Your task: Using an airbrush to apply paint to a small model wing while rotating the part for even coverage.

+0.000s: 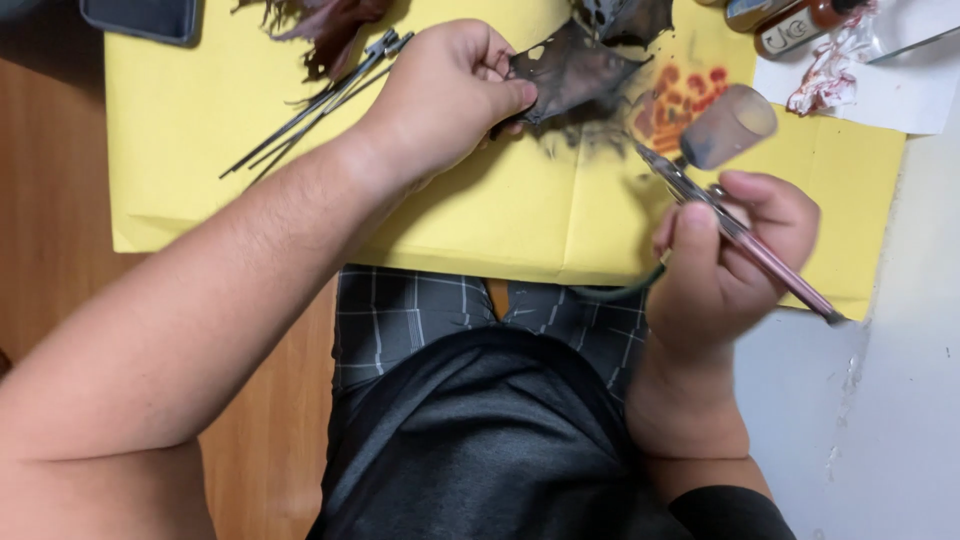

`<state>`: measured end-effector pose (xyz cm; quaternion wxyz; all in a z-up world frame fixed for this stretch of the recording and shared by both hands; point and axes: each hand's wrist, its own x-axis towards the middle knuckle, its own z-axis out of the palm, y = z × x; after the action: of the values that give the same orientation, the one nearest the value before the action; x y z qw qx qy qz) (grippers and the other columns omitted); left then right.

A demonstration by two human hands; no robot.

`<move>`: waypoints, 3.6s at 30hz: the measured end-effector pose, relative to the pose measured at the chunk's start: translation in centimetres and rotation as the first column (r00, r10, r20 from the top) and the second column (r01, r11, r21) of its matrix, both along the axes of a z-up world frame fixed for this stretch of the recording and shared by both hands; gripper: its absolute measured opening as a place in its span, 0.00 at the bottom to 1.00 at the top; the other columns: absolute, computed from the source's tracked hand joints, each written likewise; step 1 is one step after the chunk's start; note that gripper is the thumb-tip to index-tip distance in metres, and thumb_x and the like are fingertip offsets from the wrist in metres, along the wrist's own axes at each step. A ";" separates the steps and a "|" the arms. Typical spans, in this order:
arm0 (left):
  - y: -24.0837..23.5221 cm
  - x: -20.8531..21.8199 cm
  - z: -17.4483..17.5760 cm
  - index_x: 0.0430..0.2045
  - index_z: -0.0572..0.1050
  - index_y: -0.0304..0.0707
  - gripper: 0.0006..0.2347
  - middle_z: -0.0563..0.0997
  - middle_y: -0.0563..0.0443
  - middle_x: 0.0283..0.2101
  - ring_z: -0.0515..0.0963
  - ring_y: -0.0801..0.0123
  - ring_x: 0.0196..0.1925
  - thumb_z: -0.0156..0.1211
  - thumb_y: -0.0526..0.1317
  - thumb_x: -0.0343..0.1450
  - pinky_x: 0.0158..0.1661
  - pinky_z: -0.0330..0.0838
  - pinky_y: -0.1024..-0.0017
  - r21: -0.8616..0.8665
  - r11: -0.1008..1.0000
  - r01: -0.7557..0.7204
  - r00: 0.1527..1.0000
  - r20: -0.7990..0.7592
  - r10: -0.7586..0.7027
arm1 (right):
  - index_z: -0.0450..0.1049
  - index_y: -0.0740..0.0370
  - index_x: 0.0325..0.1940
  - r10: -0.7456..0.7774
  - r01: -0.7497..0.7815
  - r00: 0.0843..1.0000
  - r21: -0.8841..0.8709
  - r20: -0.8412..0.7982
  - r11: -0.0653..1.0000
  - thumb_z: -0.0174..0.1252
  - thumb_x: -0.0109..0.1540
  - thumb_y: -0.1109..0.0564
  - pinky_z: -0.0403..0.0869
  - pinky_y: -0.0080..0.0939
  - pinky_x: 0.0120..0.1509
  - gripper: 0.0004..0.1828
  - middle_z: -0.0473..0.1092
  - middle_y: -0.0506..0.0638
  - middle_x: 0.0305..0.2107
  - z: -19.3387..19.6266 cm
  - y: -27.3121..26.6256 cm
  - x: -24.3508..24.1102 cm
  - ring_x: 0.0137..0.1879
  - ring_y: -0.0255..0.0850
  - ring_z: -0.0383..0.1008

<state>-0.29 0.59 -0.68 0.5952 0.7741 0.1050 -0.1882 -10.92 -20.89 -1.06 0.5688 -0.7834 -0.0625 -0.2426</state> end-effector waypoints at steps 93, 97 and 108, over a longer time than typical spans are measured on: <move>0.1 -1.4 -2.2 0.29 0.69 0.41 0.09 0.84 0.54 0.39 0.75 0.55 0.42 0.61 0.26 0.69 0.47 0.60 0.53 0.278 0.949 0.151 0.144 0.943 -0.299 | 0.72 0.72 0.53 -0.015 -0.018 0.994 -0.284 -0.112 0.959 0.59 0.65 0.62 0.76 0.43 0.59 0.14 0.74 0.60 0.46 2.5 -2.6 -2.2 0.51 0.49 0.79; 0.1 -1.3 -2.5 0.30 0.68 0.40 0.09 0.84 0.54 0.39 0.74 0.54 0.41 0.54 0.23 0.65 0.47 0.60 0.53 0.271 0.952 0.144 0.198 0.934 -0.296 | 0.73 0.71 0.52 0.010 -0.038 0.996 -0.311 -0.093 0.949 0.60 0.65 0.63 0.78 0.45 0.59 0.13 0.76 0.59 0.45 2.4 -2.2 -2.0 0.51 0.50 0.81; 0.0 -1.4 -2.5 0.30 0.69 0.41 0.10 0.83 0.57 0.39 0.75 0.55 0.41 0.55 0.23 0.64 0.48 0.60 0.53 0.303 0.943 0.136 0.206 0.923 -0.326 | 0.71 0.74 0.51 0.061 -0.065 0.998 -0.339 -0.022 0.938 0.62 0.66 0.64 0.78 0.45 0.57 0.12 0.75 0.60 0.44 1.6 -1.9 -1.6 0.49 0.50 0.80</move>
<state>-1.67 0.63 -3.15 0.4361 0.7752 -0.3843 0.2473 -12.53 -22.76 0.56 0.4330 -0.8686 -0.1253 -0.2057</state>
